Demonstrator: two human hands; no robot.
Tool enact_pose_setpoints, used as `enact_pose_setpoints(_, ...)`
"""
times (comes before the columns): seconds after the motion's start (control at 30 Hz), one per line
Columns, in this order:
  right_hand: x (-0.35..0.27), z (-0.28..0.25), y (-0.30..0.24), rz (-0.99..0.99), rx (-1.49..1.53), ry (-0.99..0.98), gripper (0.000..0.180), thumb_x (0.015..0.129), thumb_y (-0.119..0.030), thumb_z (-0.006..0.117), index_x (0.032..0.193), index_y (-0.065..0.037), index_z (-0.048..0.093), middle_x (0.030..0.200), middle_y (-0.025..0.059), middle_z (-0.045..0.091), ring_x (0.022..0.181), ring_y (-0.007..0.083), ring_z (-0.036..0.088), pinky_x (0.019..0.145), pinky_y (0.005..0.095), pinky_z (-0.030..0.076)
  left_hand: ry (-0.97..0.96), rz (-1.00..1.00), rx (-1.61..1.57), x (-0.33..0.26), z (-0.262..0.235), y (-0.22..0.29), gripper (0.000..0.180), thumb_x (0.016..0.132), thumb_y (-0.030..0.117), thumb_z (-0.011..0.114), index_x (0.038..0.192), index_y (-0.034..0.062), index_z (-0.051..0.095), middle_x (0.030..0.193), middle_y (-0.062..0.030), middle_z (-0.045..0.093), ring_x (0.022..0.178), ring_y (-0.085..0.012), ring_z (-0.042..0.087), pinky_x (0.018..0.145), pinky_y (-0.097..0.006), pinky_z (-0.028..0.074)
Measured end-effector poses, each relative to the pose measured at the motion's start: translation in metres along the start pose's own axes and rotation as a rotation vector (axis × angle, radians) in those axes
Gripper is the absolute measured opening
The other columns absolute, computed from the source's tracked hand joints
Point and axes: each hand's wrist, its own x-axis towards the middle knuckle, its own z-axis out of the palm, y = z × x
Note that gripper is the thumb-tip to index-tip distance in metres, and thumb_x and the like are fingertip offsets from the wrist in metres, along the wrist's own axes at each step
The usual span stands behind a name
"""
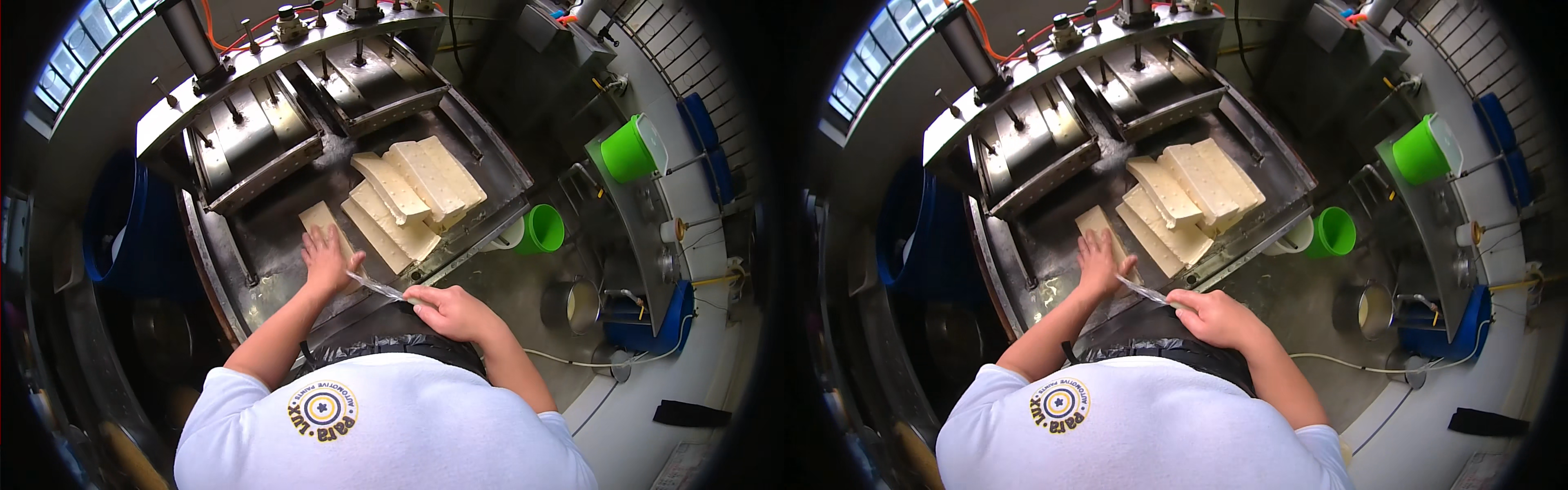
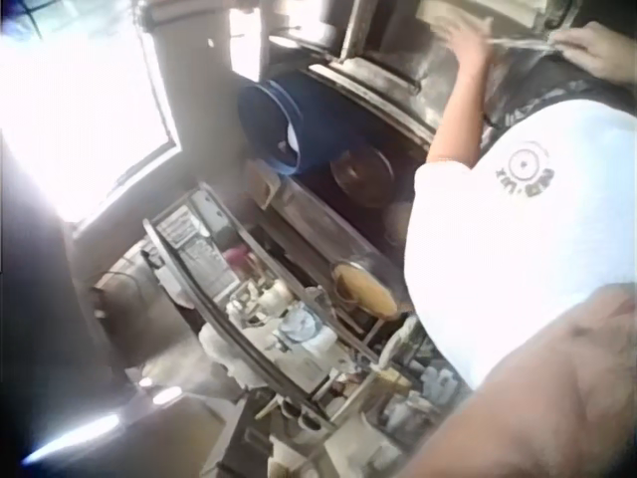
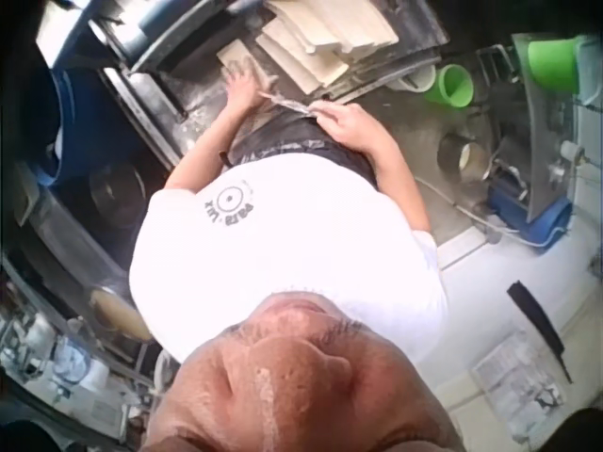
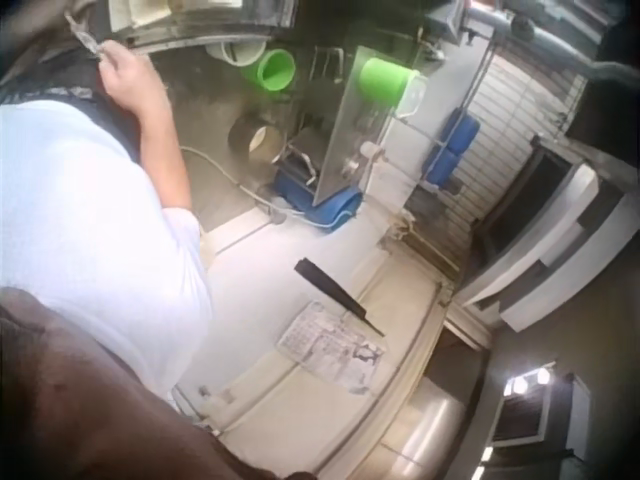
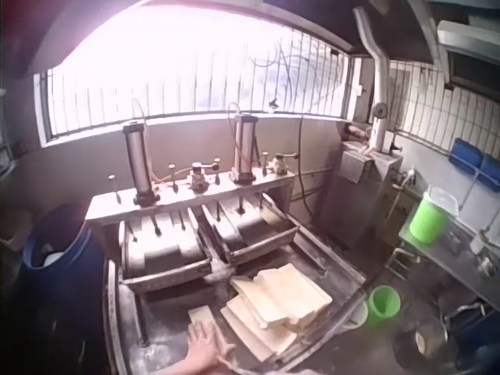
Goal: The person handles rectangular tofu blocks on a stainless steel tray, rinsing them with a hose and arranging them. They also move a white plastic container and a green bucket, then use a knife to cut a tofu block into smaller pieces.
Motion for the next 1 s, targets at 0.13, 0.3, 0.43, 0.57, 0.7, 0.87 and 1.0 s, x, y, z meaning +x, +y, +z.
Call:
enact_pose_setpoints(0.13,0.009,-0.001,-0.013,0.006,-0.051,0.043,0.036,0.099,-0.022,0.061,0.134,-0.014,0.066,0.108,0.0198,0.076,0.094,0.0424,0.073,0.088,0.0477,0.059,-0.047,-0.327,-0.128,0.054,0.003,0.015,0.116,0.079,0.042,0.083,0.167,0.0049,0.017,0.171,-0.0336,0.006,0.15,-0.0551,0.025,0.121,-0.067,0.025)
enact_pose_setpoints(0.3,0.004,-0.002,-0.002,0.007,-0.003,0.069,0.036,0.1,-0.021,0.061,0.135,-0.014,0.066,0.116,0.0186,0.075,0.101,0.0411,0.073,0.091,0.0462,0.058,-0.018,-0.253,-0.31,0.054,-0.003,-0.011,0.117,0.072,0.022,0.08,0.168,0.009,0.014,0.172,-0.0298,0.008,0.151,-0.0496,0.028,0.123,-0.054,0.033)
enact_pose_setpoints(0.43,-0.002,-0.008,0.004,0.018,0.078,0.02,0.036,0.1,-0.02,0.062,0.135,-0.014,0.066,0.118,0.0181,0.075,0.103,0.0404,0.073,0.092,0.0444,0.058,0.071,-0.041,-0.773,0.036,0.003,-0.094,0.092,0.076,0.02,0.074,0.16,0.0099,0.038,0.16,-0.0279,0.039,0.146,-0.039,0.044,0.119,-0.044,0.04)
enact_pose_setpoints(0.57,0.005,-0.007,0.004,-0.024,0.088,-0.075,0.036,0.099,-0.018,0.064,0.134,-0.014,0.067,0.114,0.0178,0.076,0.099,0.0386,0.074,0.089,0.0423,0.058,-0.01,-0.156,-0.747,0.0,-0.029,-0.129,0.056,0.093,0.023,0.065,0.145,0.0044,0.058,0.129,-0.0157,0.069,0.118,-0.0284,0.066,0.105,-0.039,0.049)
enact_pose_setpoints(0.7,0.018,-0.007,-0.002,-0.073,0.063,-0.159,0.036,0.098,-0.017,0.065,0.133,-0.015,0.068,0.107,0.0174,0.076,0.091,0.0376,0.074,0.085,0.0423,0.058,0.032,-0.219,-0.61,-0.026,-0.036,-0.13,0.04,0.106,0.031,0.056,0.136,0.0049,0.063,0.115,-0.0237,0.073,0.109,-0.0428,0.07,0.095,-0.048,0.053)
enact_pose_setpoints(0.87,0.031,-0.004,-0.004,-0.123,0.037,-0.194,0.036,0.098,-0.017,0.065,0.134,-0.015,0.067,0.105,0.0167,0.076,0.091,0.0373,0.074,0.084,0.0426,0.058,0.177,-0.186,-0.454,-0.041,-0.042,-0.082,0.048,0.102,0.036,0.064,0.137,0.004,0.056,0.114,-0.0322,0.069,0.108,-0.0519,0.066,0.093,-0.055,0.052)
enact_pose_setpoints(1.0,0.037,-0.011,-0.012,-0.041,-0.002,-0.265,0.036,0.098,-0.018,0.064,0.135,-0.016,0.066,0.106,0.0166,0.076,0.091,0.0376,0.074,0.084,0.043,0.058,0.137,-0.201,-0.252,-0.032,-0.036,-0.075,0.064,0.091,0.038,0.075,0.141,0.0029,0.054,0.113,-0.0286,0.072,0.106,-0.0473,0.07,0.095,-0.054,0.053)
